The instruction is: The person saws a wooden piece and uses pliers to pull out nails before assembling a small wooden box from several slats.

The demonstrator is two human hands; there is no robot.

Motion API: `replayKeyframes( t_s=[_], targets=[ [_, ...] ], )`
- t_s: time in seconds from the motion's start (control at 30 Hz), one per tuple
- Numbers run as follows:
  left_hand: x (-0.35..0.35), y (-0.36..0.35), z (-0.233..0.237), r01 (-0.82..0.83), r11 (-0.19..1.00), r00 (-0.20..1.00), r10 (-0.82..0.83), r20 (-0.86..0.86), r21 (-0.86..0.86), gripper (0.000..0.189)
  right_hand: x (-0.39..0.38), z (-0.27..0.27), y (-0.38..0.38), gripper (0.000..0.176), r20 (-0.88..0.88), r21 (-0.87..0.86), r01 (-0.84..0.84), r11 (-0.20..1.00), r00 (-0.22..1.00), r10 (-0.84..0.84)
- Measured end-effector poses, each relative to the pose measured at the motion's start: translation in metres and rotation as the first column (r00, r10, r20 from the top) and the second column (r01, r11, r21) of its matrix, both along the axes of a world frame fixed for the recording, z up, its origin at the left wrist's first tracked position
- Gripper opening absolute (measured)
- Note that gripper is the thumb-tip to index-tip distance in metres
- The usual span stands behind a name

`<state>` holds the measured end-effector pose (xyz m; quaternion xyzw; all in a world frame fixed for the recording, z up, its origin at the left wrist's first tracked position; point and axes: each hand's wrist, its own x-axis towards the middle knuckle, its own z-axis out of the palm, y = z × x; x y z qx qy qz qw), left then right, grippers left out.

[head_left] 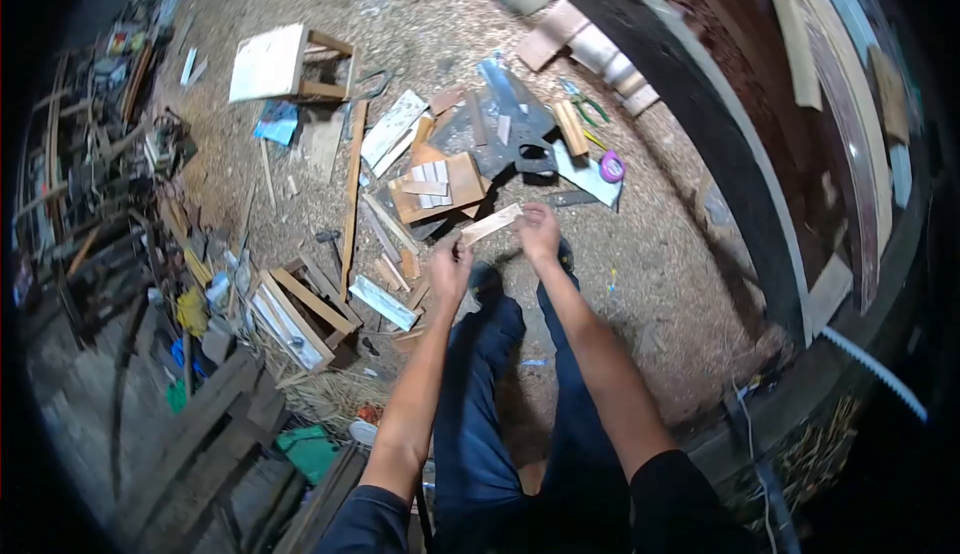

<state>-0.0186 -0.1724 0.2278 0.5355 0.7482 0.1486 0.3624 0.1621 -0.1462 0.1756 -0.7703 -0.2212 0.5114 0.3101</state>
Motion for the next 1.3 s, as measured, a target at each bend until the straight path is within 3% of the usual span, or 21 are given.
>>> replayKeyframes(
  t_s=[0.03, 0.13, 0.2, 0.23, 0.33, 0.4, 0.43, 0.47, 0.53, 0.57, 0.6, 0.67, 0.7, 0.8, 0.87, 0.93, 0.97, 1.13, 1.2, 1.27, 1.3],
  targets=[
    [0.002, 0.005, -0.003, -0.006, 1.0, 1.0, 0.006, 0.021, 0.0, 0.042, -0.003, -0.017, 0.009, 0.031, -0.14, -0.001, 0.076, 0.997, 0.987, -0.076],
    [0.003, 0.027, -0.012, -0.077, 0.995, 0.994, 0.081, 0.077, -0.058, 0.035, -0.004, -0.036, 0.047, 0.027, -0.25, 0.047, 0.134, 0.99, 0.961, -0.118],
    [-0.013, 0.036, -0.051, 0.064, 0.997, 0.997, -0.062, 0.048, -0.046, 0.029, -0.002, -0.057, 0.074, 0.024, -0.034, 0.096, -0.031, 0.995, 0.999, 0.035],
    [-0.023, 0.04, -0.066, 0.061, 0.993, 0.998, -0.061, -0.001, 0.098, 0.024, -0.003, -0.075, 0.088, 0.022, 0.084, 0.16, -0.084, 0.984, 0.994, 0.071],
    [-0.064, 0.06, -0.096, -0.122, 0.992, 0.989, 0.118, -0.091, -0.045, 0.026, 0.003, -0.117, 0.122, 0.022, 0.273, 0.191, -0.288, 0.938, 0.934, 0.231],
    [-0.085, 0.074, -0.109, -0.196, 0.98, 0.975, 0.2, -0.093, 0.041, 0.028, 0.001, -0.118, 0.14, 0.022, 0.346, 0.259, -0.414, 0.873, 0.883, 0.317],
    [-0.093, 0.077, -0.12, -0.258, 0.96, 0.959, 0.268, -0.09, 0.106, 0.03, -0.004, -0.109, 0.148, 0.023, 0.391, 0.166, -0.482, 0.86, 0.833, 0.391],
    [-0.098, 0.077, -0.131, -0.263, 0.957, 0.957, 0.274, -0.091, 0.121, 0.03, -0.002, -0.133, 0.154, 0.025, 0.41, 0.204, -0.562, 0.801, 0.793, 0.451],
    [-0.099, 0.088, -0.142, -0.104, 0.939, 0.926, 0.211, -0.312, 0.327, 0.04, -0.009, -0.146, 0.166, 0.026, 0.373, 0.2, -0.666, 0.719, 0.73, 0.573],
    [-0.104, 0.091, -0.144, -0.003, 0.975, 0.937, 0.08, -0.339, 0.222, 0.05, -0.01, -0.151, 0.167, 0.026, 0.393, 0.196, -0.704, 0.683, 0.694, 0.603],
    [-0.11, 0.095, -0.152, -0.007, 0.97, 0.935, 0.092, -0.342, 0.243, 0.05, -0.013, -0.154, 0.169, 0.026, 0.402, 0.214, -0.707, 0.675, 0.693, 0.598],
    [-0.122, 0.101, -0.162, 0.467, 0.857, 0.829, -0.339, -0.444, 0.219, 0.055, -0.018, -0.155, 0.17, 0.027, 0.47, 0.275, -0.714, 0.643, 0.684, 0.558],
    [-0.119, 0.101, -0.159, 0.392, 0.887, 0.898, -0.312, -0.312, 0.242, 0.052, -0.023, -0.154, 0.171, 0.028, 0.502, 0.297, -0.745, 0.598, 0.654, 0.565],
    [-0.117, 0.094, -0.146, 0.486, 0.834, 0.814, -0.322, -0.484, 0.263, 0.045, -0.042, -0.144, 0.173, 0.029, 0.457, 0.329, -0.813, 0.481, 0.582, 0.672],
    [-0.125, 0.086, -0.156, 0.504, 0.799, 0.814, -0.313, -0.489, 0.329, 0.041, -0.059, -0.123, 0.164, 0.027, 0.541, 0.388, -0.835, 0.39, 0.549, 0.637],
    [-0.13, 0.071, -0.158, 0.377, 0.849, 0.911, -0.266, -0.317, 0.372, 0.035, -0.068, -0.102, 0.143, 0.023, 0.381, 0.466, -0.784, 0.41, 0.596, 0.707],
    [-0.134, 0.068, -0.157, 0.391, 0.863, 0.887, -0.26, -0.381, 0.32, 0.037, -0.067, -0.105, 0.134, 0.021, 0.51, 0.49, -0.815, 0.31, 0.556, 0.656],
    [-0.127, 0.07, -0.137, 0.082, 0.902, 0.95, 0.059, -0.308, 0.423, 0.041, -0.074, -0.106, 0.109, 0.019, 0.504, 0.426, -0.826, 0.369, 0.555, 0.661],
    [-0.127, 0.071, -0.144, -0.131, 0.963, 0.978, 0.164, -0.126, 0.237, 0.041, -0.08, -0.11, 0.107, 0.019, 0.466, 0.377, -0.835, 0.401, 0.545, 0.697],
    [-0.122, 0.072, -0.153, -0.171, 0.955, 0.966, 0.211, -0.151, 0.243, 0.043, -0.083, -0.118, 0.099, 0.019, 0.45, 0.401, -0.833, 0.38, 0.541, 0.711],
    [-0.119, 0.073, -0.155, -0.163, 0.954, 0.937, 0.23, -0.264, 0.251, 0.043, -0.084, -0.12, 0.098, 0.02, 0.447, 0.426, -0.828, 0.365, 0.543, 0.711]
  ],
)
